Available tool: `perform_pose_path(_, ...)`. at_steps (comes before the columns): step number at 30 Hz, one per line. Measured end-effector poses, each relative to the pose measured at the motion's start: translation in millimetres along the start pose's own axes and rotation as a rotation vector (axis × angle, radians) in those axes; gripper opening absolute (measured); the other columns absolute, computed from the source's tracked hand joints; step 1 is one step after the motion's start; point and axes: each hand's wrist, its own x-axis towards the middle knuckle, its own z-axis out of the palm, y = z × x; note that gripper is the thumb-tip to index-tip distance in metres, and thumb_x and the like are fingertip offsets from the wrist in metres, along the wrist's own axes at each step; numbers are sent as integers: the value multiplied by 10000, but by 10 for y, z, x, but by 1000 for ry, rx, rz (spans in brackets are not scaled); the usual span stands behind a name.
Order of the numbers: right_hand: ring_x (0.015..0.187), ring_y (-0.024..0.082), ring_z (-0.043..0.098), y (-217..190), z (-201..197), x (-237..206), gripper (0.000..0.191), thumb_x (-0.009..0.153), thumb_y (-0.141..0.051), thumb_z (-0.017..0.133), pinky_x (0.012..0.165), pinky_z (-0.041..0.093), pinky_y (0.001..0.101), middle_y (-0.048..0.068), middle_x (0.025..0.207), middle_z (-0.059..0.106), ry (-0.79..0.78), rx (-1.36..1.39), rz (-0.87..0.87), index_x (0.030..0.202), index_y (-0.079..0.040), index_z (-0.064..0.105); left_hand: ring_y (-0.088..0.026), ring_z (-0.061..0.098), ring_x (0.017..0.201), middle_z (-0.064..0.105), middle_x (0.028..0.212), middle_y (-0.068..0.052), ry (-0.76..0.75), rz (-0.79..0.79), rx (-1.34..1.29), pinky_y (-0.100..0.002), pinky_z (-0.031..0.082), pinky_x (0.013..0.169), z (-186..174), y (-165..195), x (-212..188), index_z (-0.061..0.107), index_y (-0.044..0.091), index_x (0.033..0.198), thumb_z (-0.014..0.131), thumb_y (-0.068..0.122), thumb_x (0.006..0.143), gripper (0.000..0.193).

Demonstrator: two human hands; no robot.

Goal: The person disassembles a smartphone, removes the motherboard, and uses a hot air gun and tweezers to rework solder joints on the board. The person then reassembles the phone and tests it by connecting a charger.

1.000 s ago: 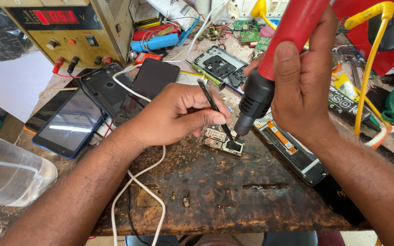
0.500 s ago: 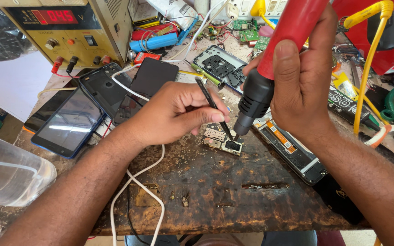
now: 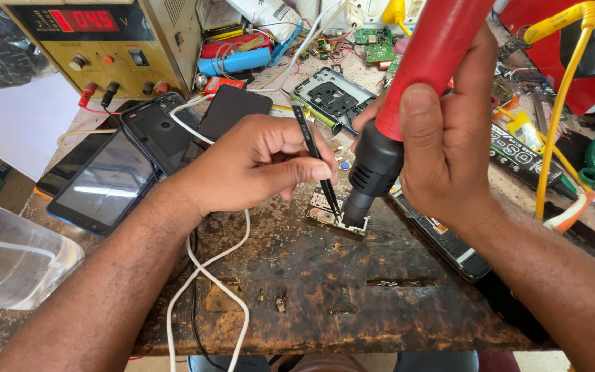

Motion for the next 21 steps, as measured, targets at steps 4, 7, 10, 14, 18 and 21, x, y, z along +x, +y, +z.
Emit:
perform_pose_path(4,860,171,680,30,-16,-4,549,1274,-370,427,802,666,305,131,1342,472,1,-25,5,1609,-72,110,-17,653,801,764,1004,-6,-12,20,-21,-222,551,609,5,-20,4,657,52,1154,645,168,1037,165)
perform_pose_path(7,850,165,683,37,-26,7,536,1262,-382,415,814,675,307,122,1305,477,-8,-36,-9,1585,-70,122,-23,609,684,779,980,-14,4,1,-5,-222,532,581,26,-37,5,675,47,1144,654,158,1030,160)
perform_pose_path(10,824,155,675,35,-28,20,521,1268,-387,421,808,657,305,102,1231,482,-9,-10,-10,1578,-71,146,-19,615,668,791,995,-13,1,-1,6,-218,536,575,46,-53,15,683,45,1134,653,147,1021,155)
perform_pose_path(14,830,153,672,32,-33,29,523,1273,-385,429,800,642,302,93,1197,491,9,-24,2,1578,-63,152,-17,613,664,787,987,-18,10,-3,-8,-215,534,575,74,-75,22,682,45,1124,653,151,1027,147)
perform_pose_path(18,831,155,672,61,-41,32,520,1258,-388,428,808,653,307,94,1199,497,21,-52,2,1564,-60,164,-15,619,691,783,999,-22,17,30,-12,-213,535,586,98,-94,26,681,43,1130,658,157,1035,150)
perform_pose_path(21,864,162,669,90,-59,20,527,1271,-390,439,814,646,307,94,1262,479,34,-39,3,1586,-70,164,-13,627,701,781,992,-23,34,40,0,-211,538,583,111,-104,28,686,45,1134,659,160,1036,154)
